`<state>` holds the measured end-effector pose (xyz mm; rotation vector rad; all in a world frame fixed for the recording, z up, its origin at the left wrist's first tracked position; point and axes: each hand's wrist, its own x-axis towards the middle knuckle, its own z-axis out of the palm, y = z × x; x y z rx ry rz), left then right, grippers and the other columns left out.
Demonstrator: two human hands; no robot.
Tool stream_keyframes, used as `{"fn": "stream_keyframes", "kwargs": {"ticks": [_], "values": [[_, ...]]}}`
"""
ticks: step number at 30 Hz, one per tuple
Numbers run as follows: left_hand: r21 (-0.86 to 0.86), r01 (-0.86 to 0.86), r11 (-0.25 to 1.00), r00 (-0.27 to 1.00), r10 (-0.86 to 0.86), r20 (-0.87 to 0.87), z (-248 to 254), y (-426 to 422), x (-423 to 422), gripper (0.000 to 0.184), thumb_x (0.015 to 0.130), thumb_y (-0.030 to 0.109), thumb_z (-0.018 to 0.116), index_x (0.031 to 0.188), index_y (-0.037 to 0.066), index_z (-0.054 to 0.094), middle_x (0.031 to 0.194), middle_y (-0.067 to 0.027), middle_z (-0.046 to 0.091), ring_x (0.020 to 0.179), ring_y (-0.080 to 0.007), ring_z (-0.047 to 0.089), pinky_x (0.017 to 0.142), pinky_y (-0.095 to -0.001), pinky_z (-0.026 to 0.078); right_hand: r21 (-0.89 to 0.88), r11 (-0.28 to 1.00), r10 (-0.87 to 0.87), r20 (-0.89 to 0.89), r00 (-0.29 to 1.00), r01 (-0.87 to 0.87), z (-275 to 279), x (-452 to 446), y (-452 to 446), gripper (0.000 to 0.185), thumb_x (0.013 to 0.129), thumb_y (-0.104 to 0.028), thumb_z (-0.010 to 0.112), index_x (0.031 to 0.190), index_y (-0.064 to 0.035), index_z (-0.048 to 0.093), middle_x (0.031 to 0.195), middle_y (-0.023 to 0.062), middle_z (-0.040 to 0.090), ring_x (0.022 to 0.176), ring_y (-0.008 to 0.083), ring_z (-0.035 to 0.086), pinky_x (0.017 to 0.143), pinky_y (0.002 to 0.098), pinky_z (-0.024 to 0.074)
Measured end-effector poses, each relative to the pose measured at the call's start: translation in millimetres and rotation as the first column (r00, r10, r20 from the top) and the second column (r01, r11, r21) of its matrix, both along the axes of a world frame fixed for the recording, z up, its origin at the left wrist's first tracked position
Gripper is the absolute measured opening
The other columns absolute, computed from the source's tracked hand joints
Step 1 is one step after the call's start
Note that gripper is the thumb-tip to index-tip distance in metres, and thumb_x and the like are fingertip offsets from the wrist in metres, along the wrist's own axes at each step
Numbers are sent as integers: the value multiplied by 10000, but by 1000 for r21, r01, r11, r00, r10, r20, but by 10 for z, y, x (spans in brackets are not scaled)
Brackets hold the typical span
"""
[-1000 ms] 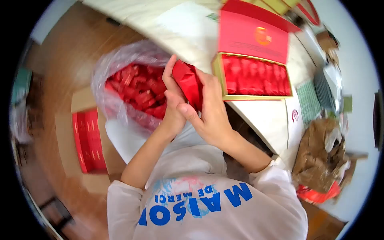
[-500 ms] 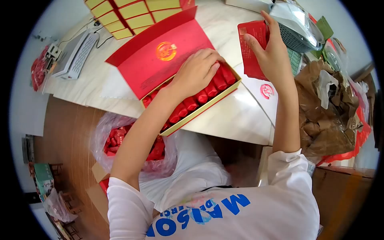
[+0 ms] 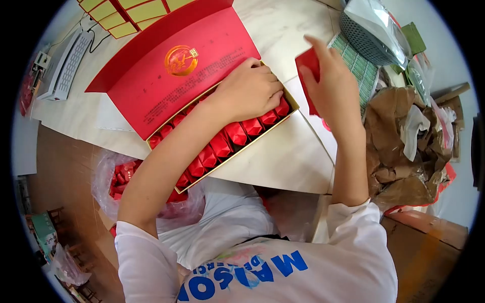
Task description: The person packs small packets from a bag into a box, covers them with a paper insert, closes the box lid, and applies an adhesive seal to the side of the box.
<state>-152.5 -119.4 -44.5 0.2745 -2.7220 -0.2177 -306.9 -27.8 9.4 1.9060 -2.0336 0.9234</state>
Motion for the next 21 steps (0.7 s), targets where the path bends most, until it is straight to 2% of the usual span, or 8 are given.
{"fn": "stream_keyframes", "kwargs": {"ticks": [2,3,6,10,12,17,20,21], "values": [[22,-18,1000,1000,19,-9,15,4,-27,225,867,174,503,806,21,655,783,-81,649,847,-213,579,884,-372,390,224,974,-12,-131,991,41,-60,13,15,381,811,-131,640,1179,-104,543,884,140,625,726,337,646,623,409,521],[21,-44,999,998,43,53,28,5,-27,241,869,175,492,779,18,652,767,-79,648,842,-214,578,890,-369,385,312,950,44,-111,993,-7,-78,26,26,347,812,-142,641,1145,-96,559,890,132,631,701,321,648,602,398,524],[26,-81,996,991,78,106,26,3,-21,273,872,177,474,731,14,642,745,-77,647,830,-214,577,902,-363,374,403,915,59,-125,990,-3,-130,47,-11,346,811,-154,645,1139,-89,555,875,127,628,683,312,643,597,391,524],[48,-104,993,991,100,88,3,-28,-5,291,871,171,466,683,18,627,740,-76,648,813,-221,571,904,-365,372,371,927,94,-86,992,-55,-127,64,-36,371,789,-147,669,1136,-87,551,870,117,625,676,306,641,591,385,520],[87,-116,989,989,107,103,18,-57,9,287,864,166,469,676,12,624,740,-85,645,819,-229,569,900,-367,375,275,956,129,-88,988,-100,-118,105,-37,393,769,-127,687,1134,-92,548,869,105,621,686,294,640,586,381,514],[102,-167,981,984,158,88,29,-76,30,271,832,164,490,670,-14,613,729,-127,630,781,-273,567,884,-385,387,319,947,104,-170,980,-44,-260,168,-80,446,741,-94,716,1150,-107,541,874,97,615,720,280,639,596,377,509],[121,-203,972,972,186,141,75,-77,78,362,842,215,458,591,39,650,646,-95,636,727,-241,588,905,-350,374,301,952,107,-169,980,-52,-280,189,-101,468,733,-90,726,1160,-111,537,884,92,612,732,278,638,605,371,508],[137,-188,973,963,155,219,119,-63,104,309,832,195,480,646,6,639,687,-134,629,707,-285,576,909,-383,382,297,953,108,-149,983,-60,-273,188,-107,475,731,-92,729,1164,-111,535,891,90,611,734,278,638,609,369,508]]}}
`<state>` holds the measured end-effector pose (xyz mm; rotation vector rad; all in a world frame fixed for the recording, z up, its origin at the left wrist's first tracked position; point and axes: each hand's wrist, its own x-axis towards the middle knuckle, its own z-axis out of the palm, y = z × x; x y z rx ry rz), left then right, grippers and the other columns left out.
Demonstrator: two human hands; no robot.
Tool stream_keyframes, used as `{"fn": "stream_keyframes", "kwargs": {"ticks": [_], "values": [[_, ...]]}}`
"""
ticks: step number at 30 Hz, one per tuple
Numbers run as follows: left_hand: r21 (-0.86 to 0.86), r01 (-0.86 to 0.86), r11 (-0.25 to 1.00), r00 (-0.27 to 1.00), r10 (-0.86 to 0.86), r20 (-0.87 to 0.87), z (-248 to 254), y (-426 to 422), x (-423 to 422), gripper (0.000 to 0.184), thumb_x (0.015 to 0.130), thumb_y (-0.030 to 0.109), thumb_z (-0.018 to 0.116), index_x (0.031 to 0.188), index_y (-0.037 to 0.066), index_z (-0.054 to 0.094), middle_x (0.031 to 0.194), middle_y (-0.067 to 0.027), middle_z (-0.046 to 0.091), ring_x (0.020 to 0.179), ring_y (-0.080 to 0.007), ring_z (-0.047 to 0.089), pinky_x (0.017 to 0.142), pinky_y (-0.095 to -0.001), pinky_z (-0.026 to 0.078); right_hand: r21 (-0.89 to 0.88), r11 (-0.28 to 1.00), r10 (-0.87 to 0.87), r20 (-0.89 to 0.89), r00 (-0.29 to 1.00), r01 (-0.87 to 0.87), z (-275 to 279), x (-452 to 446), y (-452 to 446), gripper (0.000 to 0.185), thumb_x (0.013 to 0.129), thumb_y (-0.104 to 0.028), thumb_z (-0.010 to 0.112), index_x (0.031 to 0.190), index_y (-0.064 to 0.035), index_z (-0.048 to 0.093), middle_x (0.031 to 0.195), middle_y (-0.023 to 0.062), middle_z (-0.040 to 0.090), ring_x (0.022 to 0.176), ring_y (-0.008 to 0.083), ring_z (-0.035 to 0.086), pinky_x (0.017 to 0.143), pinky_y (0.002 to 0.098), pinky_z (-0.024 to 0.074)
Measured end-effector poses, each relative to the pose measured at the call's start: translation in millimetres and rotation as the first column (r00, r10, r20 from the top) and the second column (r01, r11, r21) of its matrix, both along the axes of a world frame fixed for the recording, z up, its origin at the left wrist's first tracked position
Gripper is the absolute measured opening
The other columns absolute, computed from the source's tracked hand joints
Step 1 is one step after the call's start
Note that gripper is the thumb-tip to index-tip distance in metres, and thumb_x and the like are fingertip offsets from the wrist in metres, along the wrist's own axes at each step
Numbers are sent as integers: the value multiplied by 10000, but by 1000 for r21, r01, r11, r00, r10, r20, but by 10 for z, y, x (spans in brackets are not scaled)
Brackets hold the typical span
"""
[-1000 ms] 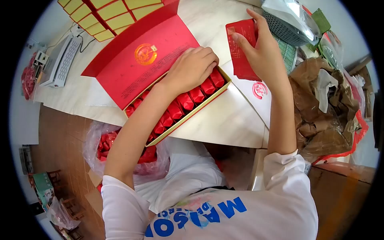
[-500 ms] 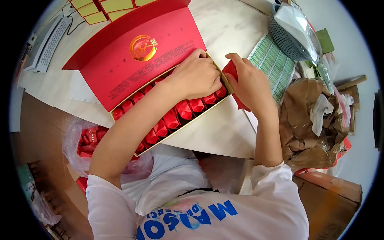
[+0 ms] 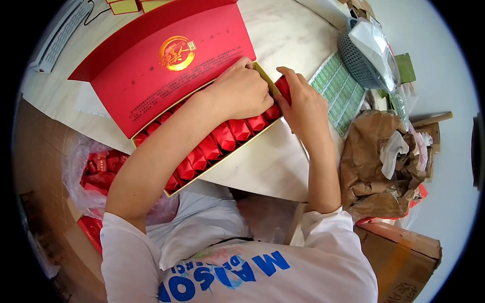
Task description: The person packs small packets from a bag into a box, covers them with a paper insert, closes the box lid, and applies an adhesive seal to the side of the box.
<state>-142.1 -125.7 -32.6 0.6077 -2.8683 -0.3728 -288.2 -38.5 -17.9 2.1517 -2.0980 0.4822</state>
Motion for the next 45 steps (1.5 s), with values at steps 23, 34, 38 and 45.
{"fn": "stream_keyframes", "kwargs": {"ticks": [23,34,38,45], "values": [[154,-11,988,1000,14,-18,-14,148,132,244,853,193,482,742,77,666,723,-91,643,756,-238,608,942,-402,377,-199,979,4,172,985,31,304,-109,-36,495,847,-117,649,1310,-62,482,1159,197,602,1002,332,617,868,383,483],[226,-12,974,999,23,-46,34,80,142,265,768,181,536,606,4,648,606,-147,612,655,-308,589,893,-404,424,-438,896,134,423,896,73,192,162,-345,508,894,-179,661,1312,-15,424,1113,150,595,963,182,611,763,276,524],[252,0,968,997,20,-79,24,48,172,255,756,164,531,616,-10,653,625,-171,620,652,-335,604,772,-422,479,-362,924,86,504,860,120,208,161,-311,500,891,-186,666,1301,-20,433,1113,149,597,960,183,615,749,269,527],[381,-16,924,996,47,-73,135,34,247,220,739,130,537,654,-36,655,661,-205,628,632,-361,617,640,-455,506,-323,946,115,403,908,24,237,260,-349,474,844,-122,691,1248,3,476,1167,169,566,1021,269,596,859,350,490]]}}
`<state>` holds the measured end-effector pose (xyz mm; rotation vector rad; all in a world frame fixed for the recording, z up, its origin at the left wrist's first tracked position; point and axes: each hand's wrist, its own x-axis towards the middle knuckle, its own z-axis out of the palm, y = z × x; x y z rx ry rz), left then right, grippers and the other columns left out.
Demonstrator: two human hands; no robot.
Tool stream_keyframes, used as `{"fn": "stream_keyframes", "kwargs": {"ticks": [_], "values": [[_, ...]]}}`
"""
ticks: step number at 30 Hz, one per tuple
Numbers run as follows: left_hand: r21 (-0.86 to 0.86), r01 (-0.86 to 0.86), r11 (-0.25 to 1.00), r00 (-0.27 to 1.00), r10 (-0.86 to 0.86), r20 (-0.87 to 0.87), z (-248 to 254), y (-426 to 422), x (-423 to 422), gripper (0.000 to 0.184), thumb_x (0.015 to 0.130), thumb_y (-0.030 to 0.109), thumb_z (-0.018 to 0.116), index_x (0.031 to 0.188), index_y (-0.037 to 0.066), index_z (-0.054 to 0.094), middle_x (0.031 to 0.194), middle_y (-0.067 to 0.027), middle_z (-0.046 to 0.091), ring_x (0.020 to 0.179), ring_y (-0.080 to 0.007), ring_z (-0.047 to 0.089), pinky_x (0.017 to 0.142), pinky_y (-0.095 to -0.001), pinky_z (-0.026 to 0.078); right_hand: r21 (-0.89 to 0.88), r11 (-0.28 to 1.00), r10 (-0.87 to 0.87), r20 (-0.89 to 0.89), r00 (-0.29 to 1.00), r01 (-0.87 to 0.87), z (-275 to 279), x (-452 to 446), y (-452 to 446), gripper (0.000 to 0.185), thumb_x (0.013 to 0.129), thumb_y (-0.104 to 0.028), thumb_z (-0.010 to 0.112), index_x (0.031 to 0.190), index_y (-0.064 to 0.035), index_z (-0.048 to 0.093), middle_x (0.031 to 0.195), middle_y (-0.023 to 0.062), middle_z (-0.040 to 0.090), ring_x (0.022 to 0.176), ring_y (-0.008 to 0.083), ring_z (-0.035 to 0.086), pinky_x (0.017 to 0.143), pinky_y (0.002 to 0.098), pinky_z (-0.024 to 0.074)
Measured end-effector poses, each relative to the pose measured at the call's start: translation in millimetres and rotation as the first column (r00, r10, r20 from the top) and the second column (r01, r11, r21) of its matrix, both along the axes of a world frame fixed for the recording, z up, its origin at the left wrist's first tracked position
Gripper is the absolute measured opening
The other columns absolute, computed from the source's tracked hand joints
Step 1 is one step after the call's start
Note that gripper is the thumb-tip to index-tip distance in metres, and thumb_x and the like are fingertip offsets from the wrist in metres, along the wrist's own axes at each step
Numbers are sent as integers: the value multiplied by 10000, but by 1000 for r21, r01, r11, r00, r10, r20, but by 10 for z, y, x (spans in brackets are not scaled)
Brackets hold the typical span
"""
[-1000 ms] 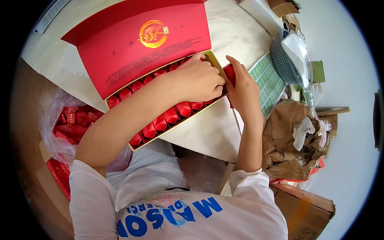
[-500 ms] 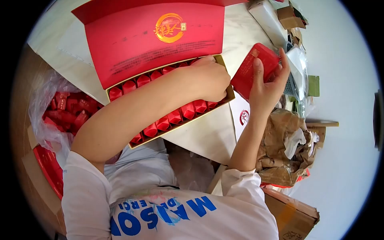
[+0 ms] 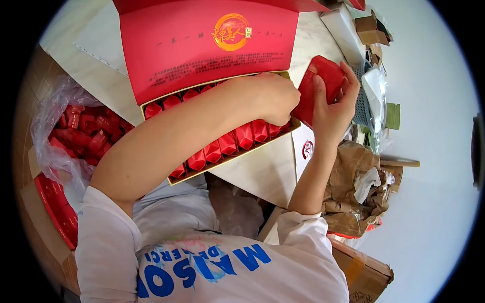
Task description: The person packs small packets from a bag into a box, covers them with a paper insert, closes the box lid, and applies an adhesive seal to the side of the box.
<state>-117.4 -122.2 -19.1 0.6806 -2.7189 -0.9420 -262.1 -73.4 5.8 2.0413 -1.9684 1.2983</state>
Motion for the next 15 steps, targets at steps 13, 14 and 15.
{"fn": "stream_keyframes", "kwargs": {"ticks": [13,14,15], "values": [[-2,-43,999,995,43,-86,-2,-26,53,194,713,130,588,649,-44,643,626,-199,602,628,-355,608,617,-450,503,64,992,121,-281,952,-107,106,95,-128,372,791,-106,716,1107,-36,532,993,174,631,866,348,634,741,383,507],[-28,-38,999,996,36,-79,-18,-31,51,194,711,133,596,640,-43,637,627,-196,601,631,-354,607,616,-448,502,103,986,154,-289,945,-129,112,111,-119,369,791,-100,714,1104,-31,531,997,172,628,862,348,632,738,386,506],[-26,-40,999,996,37,-79,-22,-30,61,194,711,133,596,640,-43,637,627,-196,601,631,-354,607,616,-448,502,142,979,185,-297,937,-148,115,120,-114,366,791,-94,712,1101,-27,530,1002,170,626,859,349,631,735,389,506]]}}
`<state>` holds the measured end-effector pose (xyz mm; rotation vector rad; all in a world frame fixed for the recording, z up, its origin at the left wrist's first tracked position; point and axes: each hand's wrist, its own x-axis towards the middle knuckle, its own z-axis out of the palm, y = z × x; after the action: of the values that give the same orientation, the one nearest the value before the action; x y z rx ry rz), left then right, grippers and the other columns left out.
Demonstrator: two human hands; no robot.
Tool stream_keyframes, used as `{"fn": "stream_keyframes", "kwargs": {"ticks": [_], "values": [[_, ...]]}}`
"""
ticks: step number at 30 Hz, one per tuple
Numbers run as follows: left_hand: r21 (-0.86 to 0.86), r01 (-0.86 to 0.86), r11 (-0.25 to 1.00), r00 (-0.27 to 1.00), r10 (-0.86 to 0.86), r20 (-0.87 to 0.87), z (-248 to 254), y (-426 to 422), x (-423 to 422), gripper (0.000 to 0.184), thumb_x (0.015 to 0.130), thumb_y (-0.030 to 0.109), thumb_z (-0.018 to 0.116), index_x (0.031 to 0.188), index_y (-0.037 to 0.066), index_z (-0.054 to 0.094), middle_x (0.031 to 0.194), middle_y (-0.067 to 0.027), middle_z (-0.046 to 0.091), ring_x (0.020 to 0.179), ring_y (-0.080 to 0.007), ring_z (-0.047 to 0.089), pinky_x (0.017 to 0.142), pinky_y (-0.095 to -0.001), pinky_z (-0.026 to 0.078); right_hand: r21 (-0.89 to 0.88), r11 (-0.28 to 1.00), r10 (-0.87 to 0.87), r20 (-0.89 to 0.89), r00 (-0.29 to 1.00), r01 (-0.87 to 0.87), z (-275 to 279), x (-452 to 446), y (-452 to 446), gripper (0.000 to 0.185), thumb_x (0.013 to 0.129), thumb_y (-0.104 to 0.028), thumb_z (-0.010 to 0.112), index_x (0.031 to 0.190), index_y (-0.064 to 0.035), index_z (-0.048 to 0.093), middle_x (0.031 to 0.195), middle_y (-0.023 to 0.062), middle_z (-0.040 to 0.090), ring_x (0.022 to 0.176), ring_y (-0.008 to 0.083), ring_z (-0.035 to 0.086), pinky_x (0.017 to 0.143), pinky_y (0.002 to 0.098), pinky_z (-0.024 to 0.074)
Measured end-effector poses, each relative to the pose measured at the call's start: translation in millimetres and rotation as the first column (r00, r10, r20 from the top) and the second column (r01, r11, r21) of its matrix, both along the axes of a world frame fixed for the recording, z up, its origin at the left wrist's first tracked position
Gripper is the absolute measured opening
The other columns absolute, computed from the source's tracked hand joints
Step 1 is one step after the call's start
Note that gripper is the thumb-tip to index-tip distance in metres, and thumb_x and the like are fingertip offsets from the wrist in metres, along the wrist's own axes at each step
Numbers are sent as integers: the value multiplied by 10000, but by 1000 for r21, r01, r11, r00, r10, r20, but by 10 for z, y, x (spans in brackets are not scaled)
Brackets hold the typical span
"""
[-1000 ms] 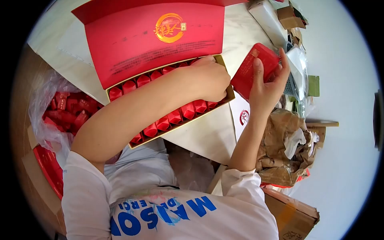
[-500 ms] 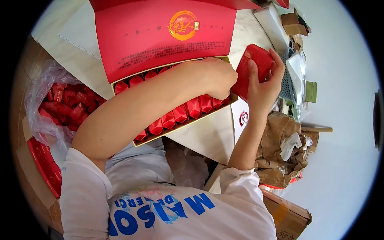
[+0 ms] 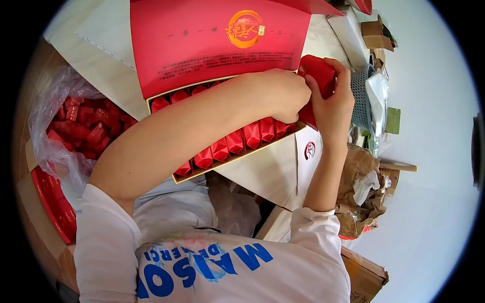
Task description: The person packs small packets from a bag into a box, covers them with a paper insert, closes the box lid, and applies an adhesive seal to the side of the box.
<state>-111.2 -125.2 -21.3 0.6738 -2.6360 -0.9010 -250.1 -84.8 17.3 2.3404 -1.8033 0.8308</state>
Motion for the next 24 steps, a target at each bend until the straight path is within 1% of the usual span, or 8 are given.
{"fn": "stream_keyframes", "kwargs": {"ticks": [5,7,8,9,12,16,18,24], "values": [[-7,-60,998,997,60,-44,-25,14,-22,194,713,137,596,625,-32,629,633,-186,601,638,-355,605,618,-455,494,71,997,32,-48,998,-29,-46,-42,-2,289,818,-109,691,1050,0,557,1041,172,619,889,335,627,753,382,500],[-4,-56,998,998,56,-41,-7,5,3,188,716,134,594,625,-26,631,631,-183,601,638,-357,604,619,-456,494,137,977,141,146,979,-162,-44,-121,-94,196,880,-157,632,955,19,590,1053,170,625,906,317,622,775,363,486],[-2,-50,999,998,50,-38,4,5,10,183,718,131,592,625,-21,633,629,-181,601,639,-359,604,621,-458,494,116,968,194,210,958,-221,-90,-174,-153,272,951,-220,540,890,34,616,1025,150,643,894,265,615,783,329,469],[-2,-46,999,998,46,-38,-14,-4,9,183,718,131,592,625,-21,633,629,-181,601,639,-359,604,621,-458,494,116,969,190,210,959,-218,-125,-229,-198,272,951,-220,540,890,34,616,1025,150,643,894,265,615,783,329,469],[-78,-99,992,993,94,-67,-51,-34,34,173,719,128,586,621,-4,640,619,-177,597,633,-357,603,624,-466,489,243,905,199,485,852,-349,-194,-280,-304,375,998,-264,457,869,32,648,898,95,660,830,172,585,760,282,453],[-50,-125,991,991,122,-59,-60,-50,33,161,709,125,590,617,2,639,610,-173,591,640,-351,605,628,-472,485,357,890,111,433,895,-283,-141,-224,-285,363,995,-253,469,852,27,651,826,69,650,774,142,566,737,269,450],[-138,-210,968,972,192,-138,-68,-57,43,164,701,124,595,598,1,629,598,-167,581,634,-344,597,637,-466,481,434,870,64,367,928,-232,-117,-245,-295,338,995,-239,477,851,23,635,757,44,627,738,111,539,711,248,444],[-222,-204,953,974,175,-145,-80,-147,70,194,700,139,607,565,-1,616,575,-155,567,608,-338,573,653,-437,480,316,890,147,483,863,-328,-185,-207,-333,197,997,-148,464,958,13,570,812,44,615,747,104,531,717,245,454]]}}
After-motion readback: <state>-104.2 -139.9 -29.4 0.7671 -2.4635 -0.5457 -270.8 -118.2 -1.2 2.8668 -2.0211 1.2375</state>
